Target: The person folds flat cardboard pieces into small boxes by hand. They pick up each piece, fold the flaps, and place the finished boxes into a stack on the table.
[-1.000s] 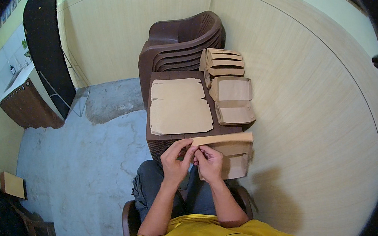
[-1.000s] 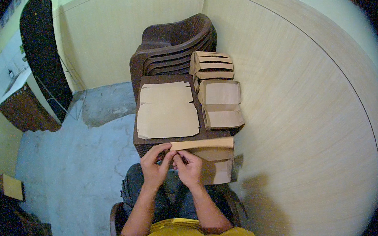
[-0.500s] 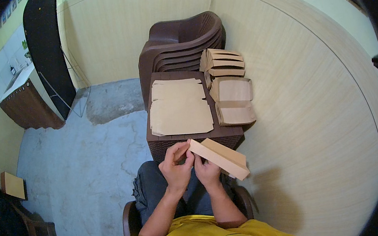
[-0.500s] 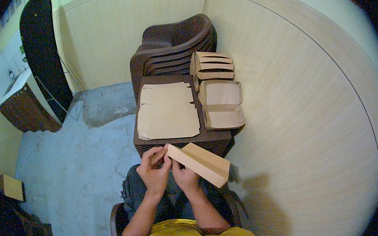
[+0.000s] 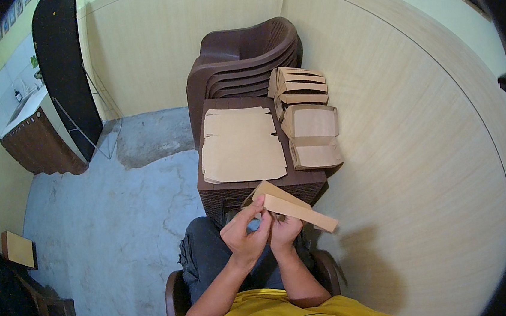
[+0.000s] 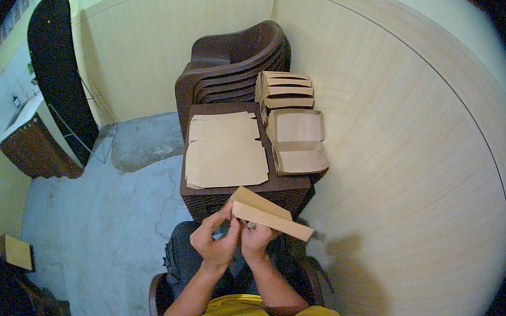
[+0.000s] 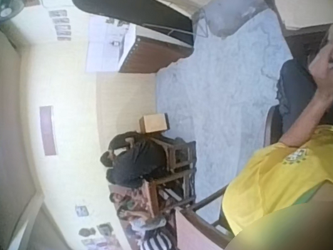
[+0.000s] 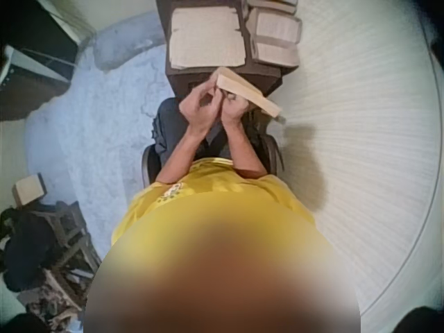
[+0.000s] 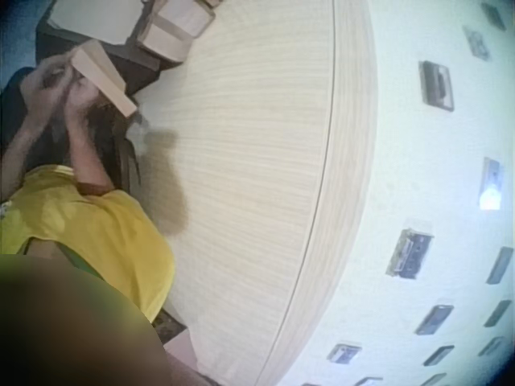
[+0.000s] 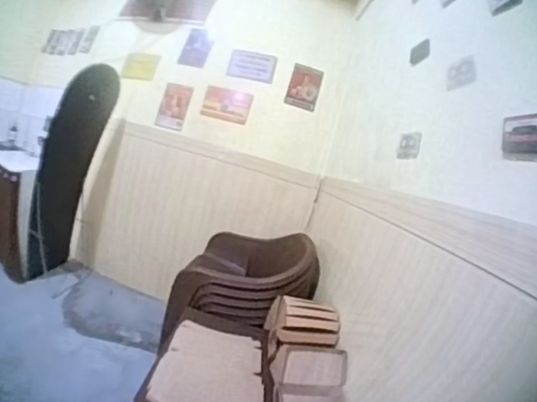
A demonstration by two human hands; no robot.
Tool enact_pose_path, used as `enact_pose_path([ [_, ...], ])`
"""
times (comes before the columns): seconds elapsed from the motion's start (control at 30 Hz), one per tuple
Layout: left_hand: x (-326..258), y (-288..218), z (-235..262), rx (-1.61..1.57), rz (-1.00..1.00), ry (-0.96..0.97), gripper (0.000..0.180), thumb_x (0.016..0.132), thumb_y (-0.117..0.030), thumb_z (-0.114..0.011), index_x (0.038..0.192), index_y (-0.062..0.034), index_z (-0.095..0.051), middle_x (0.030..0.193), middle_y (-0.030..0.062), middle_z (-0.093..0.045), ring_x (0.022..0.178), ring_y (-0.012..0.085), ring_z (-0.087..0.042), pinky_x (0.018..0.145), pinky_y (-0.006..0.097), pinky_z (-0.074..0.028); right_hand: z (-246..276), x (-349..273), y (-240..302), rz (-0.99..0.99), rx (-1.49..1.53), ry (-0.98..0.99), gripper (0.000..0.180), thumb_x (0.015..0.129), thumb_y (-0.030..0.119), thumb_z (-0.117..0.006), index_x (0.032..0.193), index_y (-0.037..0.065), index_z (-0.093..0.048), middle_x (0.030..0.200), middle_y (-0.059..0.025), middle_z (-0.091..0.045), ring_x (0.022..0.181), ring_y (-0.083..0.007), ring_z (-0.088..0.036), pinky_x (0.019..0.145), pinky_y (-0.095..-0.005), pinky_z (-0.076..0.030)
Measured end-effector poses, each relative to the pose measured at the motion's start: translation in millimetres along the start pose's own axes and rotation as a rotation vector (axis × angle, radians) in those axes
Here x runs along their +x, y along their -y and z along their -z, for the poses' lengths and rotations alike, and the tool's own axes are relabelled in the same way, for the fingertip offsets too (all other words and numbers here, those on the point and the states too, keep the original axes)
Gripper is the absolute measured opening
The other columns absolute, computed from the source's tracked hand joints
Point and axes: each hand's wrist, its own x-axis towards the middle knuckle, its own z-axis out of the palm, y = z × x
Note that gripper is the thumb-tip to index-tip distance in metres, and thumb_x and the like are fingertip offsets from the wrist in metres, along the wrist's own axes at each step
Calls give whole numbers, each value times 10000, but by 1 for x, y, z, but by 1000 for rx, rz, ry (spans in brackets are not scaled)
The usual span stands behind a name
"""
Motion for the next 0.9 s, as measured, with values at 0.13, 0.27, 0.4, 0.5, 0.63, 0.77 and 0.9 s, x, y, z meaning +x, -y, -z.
enact_pose_path([
  [0.13, 5, -4, -3, -40, 5, -1, 320, 809, 24, -864, 1120, -11, -798, 1080, 132, -833, 940, 244, -822, 872, 327, -632, 5, 9, -4, -17, 82, 30, 118, 941, -60, -777, 1058, -52, -784, 993, -83, -773, 964, -174, -729, 884, -323, -582],
  [0.27, 16, 2, -3, -137, 131, 43, 282, 825, 51, -842, 1099, 26, -780, 1145, 175, -808, 1006, 256, -797, 925, 358, -622, 5, 12, 7, -159, 350, 61, 157, 941, 53, -808, 1088, -5, -806, 1027, -128, -820, 947, -205, -777, 858, -364, -605],
  [0.4, 23, 6, -7, -103, 109, 34, 229, 847, 63, -807, 1073, 23, -796, 1166, 186, -803, 1077, 272, -783, 963, 379, -609, 7, 23, 13, -100, 290, 111, 176, 945, 54, -805, 1109, -10, -803, 1023, -134, -811, 955, -228, -778, 864, -372, -604],
  [0.5, 23, 7, -9, -85, 69, 79, 264, 879, 34, -791, 1143, 26, -801, 1211, 186, -794, 1090, 295, -786, 963, 370, -612, 9, 25, 14, -56, 243, 106, 190, 946, 55, -805, 1121, -20, -799, 1045, -147, -798, 965, -241, -769, 855, -364, -600],
  [0.63, 18, 10, -6, -146, 57, 172, 362, 902, 45, -770, 1264, 26, -780, 1251, 198, -785, 1137, 293, -780, 1000, 362, -600, 13, 24, 13, -33, 263, 130, 210, 945, 51, -805, 1132, -44, -789, 1082, -157, -776, 977, -247, -751, 857, -343, -589],
  [0.77, 24, 20, -5, -273, 75, 208, 384, 882, 62, -804, 1263, 20, -777, 1255, 175, -768, 1120, 243, -756, 964, 325, -597, 16, 30, 16, -165, 470, 171, 237, 942, 31, -804, 1146, -85, -771, 1098, -137, -766, 982, -222, -734, 883, -319, -578],
  [0.9, 26, 17, -7, -417, 268, 157, 426, 862, 75, -833, 1277, 6, -767, 1280, 141, -720, 1082, 184, -711, 918, 296, -583, 16, 28, 28, -350, 661, 158, 247, 981, -1, -768, 1216, -72, -747, 1072, -92, -773, 974, -173, -729, 904, -304, -585],
])
